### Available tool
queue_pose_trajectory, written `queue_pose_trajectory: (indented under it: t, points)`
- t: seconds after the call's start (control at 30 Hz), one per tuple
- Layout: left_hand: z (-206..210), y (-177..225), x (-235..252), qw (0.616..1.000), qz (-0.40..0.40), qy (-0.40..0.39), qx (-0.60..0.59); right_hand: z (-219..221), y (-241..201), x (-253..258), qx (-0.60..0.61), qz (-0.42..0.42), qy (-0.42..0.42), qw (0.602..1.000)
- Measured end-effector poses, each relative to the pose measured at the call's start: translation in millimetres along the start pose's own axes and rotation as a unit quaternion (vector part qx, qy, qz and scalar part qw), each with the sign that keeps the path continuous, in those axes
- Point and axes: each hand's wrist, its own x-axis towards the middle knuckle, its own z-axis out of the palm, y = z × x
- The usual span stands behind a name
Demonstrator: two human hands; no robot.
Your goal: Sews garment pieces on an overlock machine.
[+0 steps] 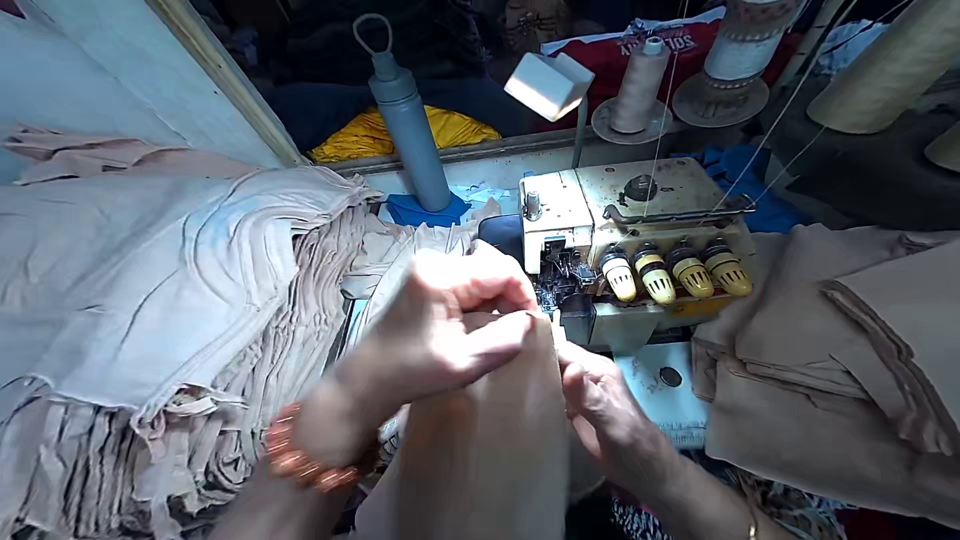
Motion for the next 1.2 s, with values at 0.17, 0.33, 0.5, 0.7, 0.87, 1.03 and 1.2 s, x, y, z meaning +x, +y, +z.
queue_pose_trajectory:
  t: [0.17, 0.33, 0.5, 0.7, 0.87, 1.03, 1.2]
  points:
    - [71.6, -75.5, -28.7, 0.982, -0.115, 0.005, 0.153, -5.1, 42.3, -15.4, -0.126, 0.047, 0.110, 0.985]
    - [87.5, -64.8, -43.1, 0.957, -0.138, 0.073, 0.245, -7.8, 52.0, -24.3, -0.115, -0.012, 0.122, 0.986]
    - [96.8, -64.0, -52.2, 0.944, -0.160, 0.141, 0.252, -6.7, 58.4, -27.9, -0.128, -0.048, 0.140, 0.981]
    - [79.3, -67.4, -35.1, 0.986, -0.070, 0.148, -0.024, -14.9, 72.6, -30.3, -0.282, -0.174, 0.191, 0.924]
    - [68.6, -79.3, -8.0, 0.992, -0.087, 0.062, 0.065, -16.8, 75.4, -23.2, -0.237, -0.148, 0.239, 0.930]
    - [76.1, -98.4, -9.8, 0.988, -0.120, 0.020, 0.101, -14.9, 79.8, -26.1, -0.163, -0.126, 0.191, 0.960]
    - [81.3, -87.4, -18.1, 0.983, -0.117, 0.029, 0.140, -8.6, 76.6, -34.3, -0.123, -0.065, 0.160, 0.977]
